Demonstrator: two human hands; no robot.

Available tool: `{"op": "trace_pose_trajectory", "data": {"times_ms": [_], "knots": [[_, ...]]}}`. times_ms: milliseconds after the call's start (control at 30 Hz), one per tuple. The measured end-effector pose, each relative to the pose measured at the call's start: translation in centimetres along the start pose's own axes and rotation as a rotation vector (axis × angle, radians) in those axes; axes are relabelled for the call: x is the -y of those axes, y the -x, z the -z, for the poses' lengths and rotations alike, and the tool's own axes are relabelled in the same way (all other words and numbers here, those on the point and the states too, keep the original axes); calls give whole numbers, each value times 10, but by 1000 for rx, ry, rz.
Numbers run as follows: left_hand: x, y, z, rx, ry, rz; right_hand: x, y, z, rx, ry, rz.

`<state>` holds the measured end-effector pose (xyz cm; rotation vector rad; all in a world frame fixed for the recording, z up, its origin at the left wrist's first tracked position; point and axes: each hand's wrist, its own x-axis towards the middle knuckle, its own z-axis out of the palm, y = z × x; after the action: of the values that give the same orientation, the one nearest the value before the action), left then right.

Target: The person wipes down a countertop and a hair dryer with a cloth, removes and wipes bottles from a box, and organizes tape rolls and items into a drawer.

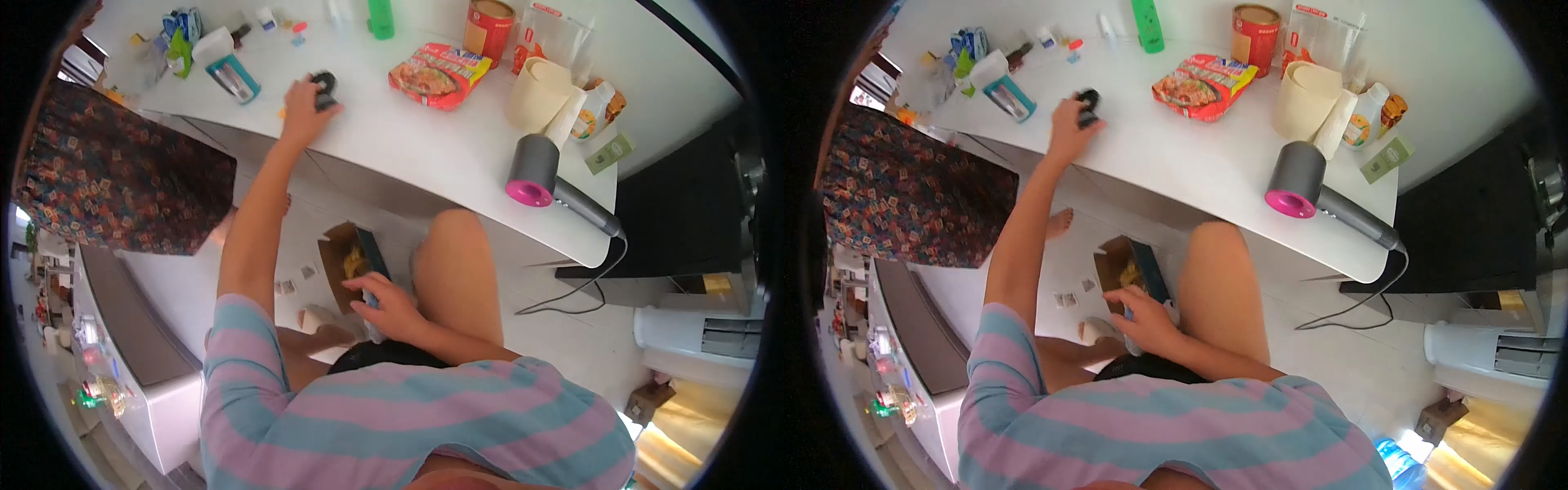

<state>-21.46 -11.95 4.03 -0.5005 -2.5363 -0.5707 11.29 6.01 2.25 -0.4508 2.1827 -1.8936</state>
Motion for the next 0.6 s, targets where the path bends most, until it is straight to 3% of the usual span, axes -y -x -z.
{"op": "trace_pose_trajectory", "data": {"times_ms": [67,133,167,200,267,367,467,500,600], "knots": [[-17,32,34,-193,395,265,-6,0,1,-5,45,15],[-40,87,82,-103,1071,715,-3,-2,6,-100,-182,-107],[-36,124,92,1,1409,860,-2,-5,9,-160,-275,-104],[-19,165,84,30,1646,848,1,-8,14,-224,-365,-98],[-43,230,76,-54,1650,1036,7,-11,22,-317,-611,-248],[-52,308,46,155,1403,1352,5,-15,24,-324,-693,-256],[-53,334,28,204,1532,1445,4,-15,15,-284,-690,-265],[-60,327,24,164,1459,1403,4,-15,12,-270,-671,-271],[-36,329,-31,360,1215,1360,2,-14,3,-238,-632,-282]]}}
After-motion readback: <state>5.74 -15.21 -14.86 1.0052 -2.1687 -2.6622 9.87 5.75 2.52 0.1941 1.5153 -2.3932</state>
